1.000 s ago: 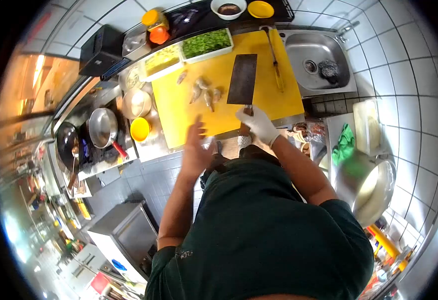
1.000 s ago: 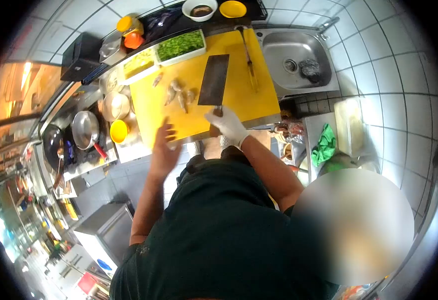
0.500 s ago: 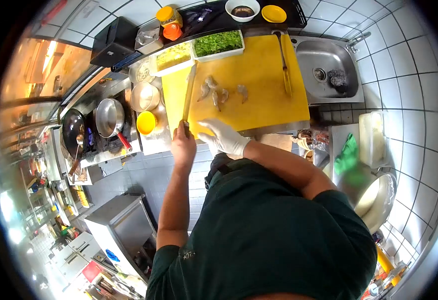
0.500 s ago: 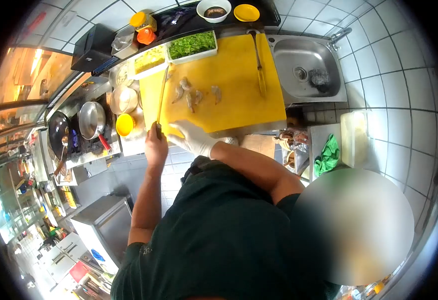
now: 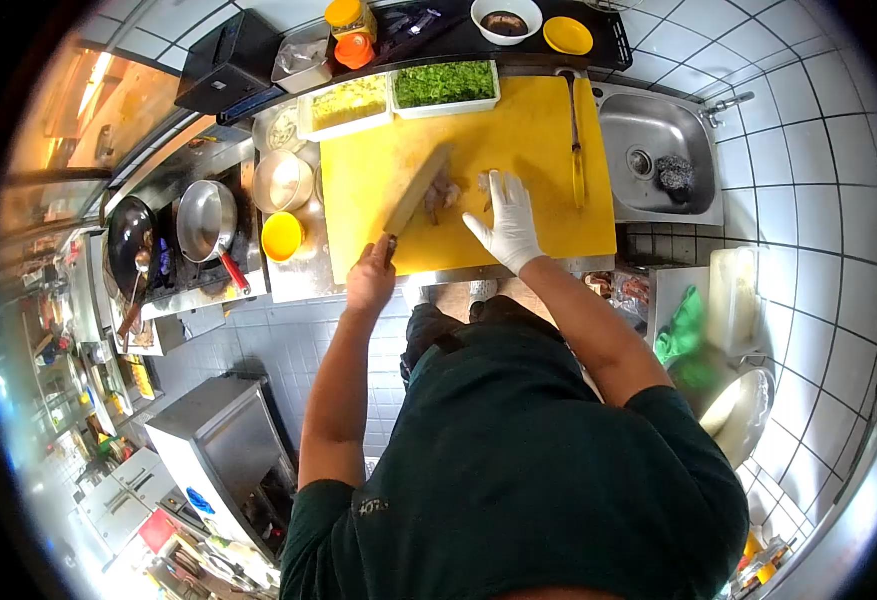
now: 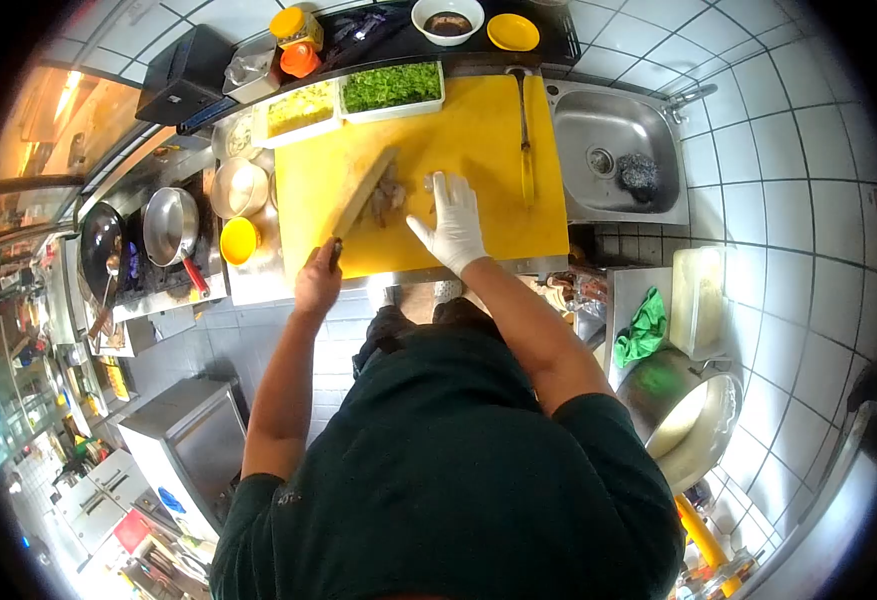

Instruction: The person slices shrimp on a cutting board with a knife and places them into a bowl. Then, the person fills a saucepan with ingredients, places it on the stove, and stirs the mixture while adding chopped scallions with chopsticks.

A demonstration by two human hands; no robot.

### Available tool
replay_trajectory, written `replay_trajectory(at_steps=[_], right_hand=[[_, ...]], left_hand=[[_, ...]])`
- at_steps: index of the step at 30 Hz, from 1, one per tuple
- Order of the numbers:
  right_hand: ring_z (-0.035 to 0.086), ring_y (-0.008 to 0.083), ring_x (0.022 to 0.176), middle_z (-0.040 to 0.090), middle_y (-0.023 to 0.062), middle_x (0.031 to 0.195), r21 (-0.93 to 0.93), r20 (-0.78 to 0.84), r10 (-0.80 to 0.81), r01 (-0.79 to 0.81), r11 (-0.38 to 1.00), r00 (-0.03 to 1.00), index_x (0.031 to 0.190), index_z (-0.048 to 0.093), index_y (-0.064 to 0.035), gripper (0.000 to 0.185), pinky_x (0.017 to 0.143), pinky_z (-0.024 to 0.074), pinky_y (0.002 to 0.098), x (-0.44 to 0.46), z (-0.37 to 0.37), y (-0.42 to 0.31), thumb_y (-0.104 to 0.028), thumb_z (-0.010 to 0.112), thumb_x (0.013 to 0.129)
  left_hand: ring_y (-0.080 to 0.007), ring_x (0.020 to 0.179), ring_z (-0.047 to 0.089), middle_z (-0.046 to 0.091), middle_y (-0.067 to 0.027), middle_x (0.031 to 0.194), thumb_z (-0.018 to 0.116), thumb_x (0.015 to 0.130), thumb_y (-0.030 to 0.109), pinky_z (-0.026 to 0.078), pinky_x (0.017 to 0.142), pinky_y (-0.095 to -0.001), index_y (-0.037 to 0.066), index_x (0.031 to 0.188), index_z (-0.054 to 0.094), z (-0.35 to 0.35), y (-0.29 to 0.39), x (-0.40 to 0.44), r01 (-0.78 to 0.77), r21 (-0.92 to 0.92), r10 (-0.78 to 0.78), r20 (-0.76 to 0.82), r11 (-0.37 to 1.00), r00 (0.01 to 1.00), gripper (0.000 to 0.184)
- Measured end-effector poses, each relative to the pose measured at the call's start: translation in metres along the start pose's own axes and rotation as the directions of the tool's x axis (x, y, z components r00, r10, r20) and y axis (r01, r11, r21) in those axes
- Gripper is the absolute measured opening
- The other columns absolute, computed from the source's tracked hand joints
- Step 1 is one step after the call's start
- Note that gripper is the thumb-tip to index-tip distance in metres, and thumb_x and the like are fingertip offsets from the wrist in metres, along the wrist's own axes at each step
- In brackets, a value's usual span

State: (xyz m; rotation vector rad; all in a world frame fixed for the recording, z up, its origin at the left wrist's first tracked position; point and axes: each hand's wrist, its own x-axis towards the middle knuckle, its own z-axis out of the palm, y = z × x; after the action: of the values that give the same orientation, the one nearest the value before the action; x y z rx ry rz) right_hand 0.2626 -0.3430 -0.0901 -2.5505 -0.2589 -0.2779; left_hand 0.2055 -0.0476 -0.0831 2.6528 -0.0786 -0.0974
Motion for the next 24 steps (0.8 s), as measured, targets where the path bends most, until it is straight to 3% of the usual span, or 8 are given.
replay_trajectory(at_steps=[2, 5, 7, 8, 11, 14, 21, 24], right_hand=[[0.041, 0.0531, 0.135, 0.043, 0.0349, 0.148, 0.060, 0.139, 0.031, -0.040, 0.997, 0.990, 0.154, 0.037, 0.0025, 0.092, 0.116, 0.0325, 0.0592, 0.015, -0.001, -0.008, -0.046, 0.078, 0.087], [0.042, 0.0444, 0.129, 0.048, 0.0289, 0.140, -0.060, 0.029, -0.027, 0.029, 0.998, 0.999, 0.150, 0.042, 0.0008, 0.091, 0.110, 0.0347, 0.0544, 0.025, 0.020, -0.016, -0.046, 0.081, 0.082], [0.043, 0.0457, 0.129, 0.048, 0.0292, 0.140, -0.051, 0.003, -0.048, 0.049, 0.997, 0.999, 0.148, 0.045, 0.0003, 0.088, 0.109, 0.0347, 0.0572, 0.032, 0.029, -0.017, -0.046, 0.081, 0.082], [0.043, 0.0460, 0.129, 0.048, 0.0295, 0.140, -0.033, 0.006, -0.049, 0.049, 0.998, 0.999, 0.148, 0.046, 0.0000, 0.088, 0.109, 0.0344, 0.0582, 0.034, 0.032, -0.018, -0.046, 0.081, 0.082], [0.043, 0.0482, 0.131, 0.050, 0.0309, 0.141, -0.050, -0.008, -0.038, 0.037, 0.998, 0.999, 0.148, 0.048, -0.0037, 0.086, 0.111, 0.0330, 0.0622, 0.039, 0.040, -0.022, -0.049, 0.079, 0.083], [0.044, 0.0503, 0.131, 0.050, 0.0314, 0.142, -0.057, 0.001, -0.001, 0.001, 0.998, 1.000, 0.149, 0.048, -0.0046, 0.085, 0.111, 0.0324, 0.0634, 0.042, 0.048, -0.028, -0.051, 0.077, 0.084], [0.040, 0.0553, 0.139, 0.045, 0.0368, 0.149, 0.070, -0.113, 0.046, -0.038, 0.997, 0.993, 0.150, 0.052, -0.0086, 0.077, 0.115, 0.0304, 0.0657, 0.044, 0.079, -0.033, -0.047, 0.076, 0.088], [0.038, 0.0509, 0.143, 0.038, 0.0350, 0.157, 0.135, -0.045, 0.070, -0.064, 0.989, 0.996, 0.151, 0.052, -0.0083, 0.064, 0.118, 0.0309, 0.0595, 0.046, 0.078, -0.033, -0.038, 0.070, 0.097]], left_hand=[[-0.0431, 0.100, 0.069, 0.070, -0.0204, 0.110, 0.063, 0.095, 0.011, 0.057, 0.088, -0.0485, 0.009, 0.139, 0.060, -0.004, 0.014, -0.009, 0.000, -0.105, 0.008, 0.072, 0.994, 0.997, 0.043], [-0.0234, 0.080, 0.069, 0.069, -0.0124, 0.092, 0.070, 0.097, 0.009, 0.059, 0.074, -0.0382, 0.006, 0.145, 0.055, -0.004, 0.023, -0.037, 0.157, -0.538, -0.112, 0.115, 0.828, 0.987, 0.051], [-0.0110, 0.064, 0.058, 0.063, -0.0046, 0.083, 0.069, 0.099, 0.007, 0.052, 0.056, -0.0292, 0.006, 0.149, 0.051, -0.010, 0.028, -0.056, 0.522, -0.689, -0.387, 0.361, 0.502, 0.849, 0.054], [-0.0075, 0.055, 0.051, 0.058, -0.0009, 0.077, 0.065, 0.100, 0.005, 0.043, 0.045, -0.0249, 0.005, 0.149, 0.049, 0.004, 0.015, -0.071, 0.484, -0.824, -0.381, 0.364, 0.294, 0.850, 0.052], [-0.0082, 0.052, 0.050, 0.053, 0.0005, 0.072, 0.058, 0.104, 0.006, 0.042, 0.043, -0.0243, 0.005, 0.139, 0.052, 0.020, 0.011, -0.091, 0.472, -0.880, -0.434, 0.402, 0.061, 0.806, 0.035], [-0.0085, 0.052, 0.049, 0.054, -0.0003, 0.072, 0.057, 0.105, 0.006, 0.041, 0.043, -0.0243, 0.006, 0.143, 0.051, 0.028, 0.025, -0.077, 0.528, -0.827, -0.368, 0.437, 0.196, 0.821, 0.039], [-0.0082, 0.054, 0.053, 0.056, 0.0006, 0.076, 0.067, 0.101, 0.012, 0.043, 0.044, -0.0251, 0.015, 0.142, 0.057, 0.082, 0.052, -0.037, 0.567, -0.822, -0.238, 0.542, 0.050, 0.806, 0.042], [-0.0110, 0.054, 0.055, 0.057, 0.0004, 0.075, 0.068, 0.100, 0.013, 0.044, 0.045, -0.0266, 0.010, 0.139, 0.058, 0.066, 0.071, -0.026, 0.557, -0.821, -0.273, 0.511, 0.124, 0.815, 0.041]])
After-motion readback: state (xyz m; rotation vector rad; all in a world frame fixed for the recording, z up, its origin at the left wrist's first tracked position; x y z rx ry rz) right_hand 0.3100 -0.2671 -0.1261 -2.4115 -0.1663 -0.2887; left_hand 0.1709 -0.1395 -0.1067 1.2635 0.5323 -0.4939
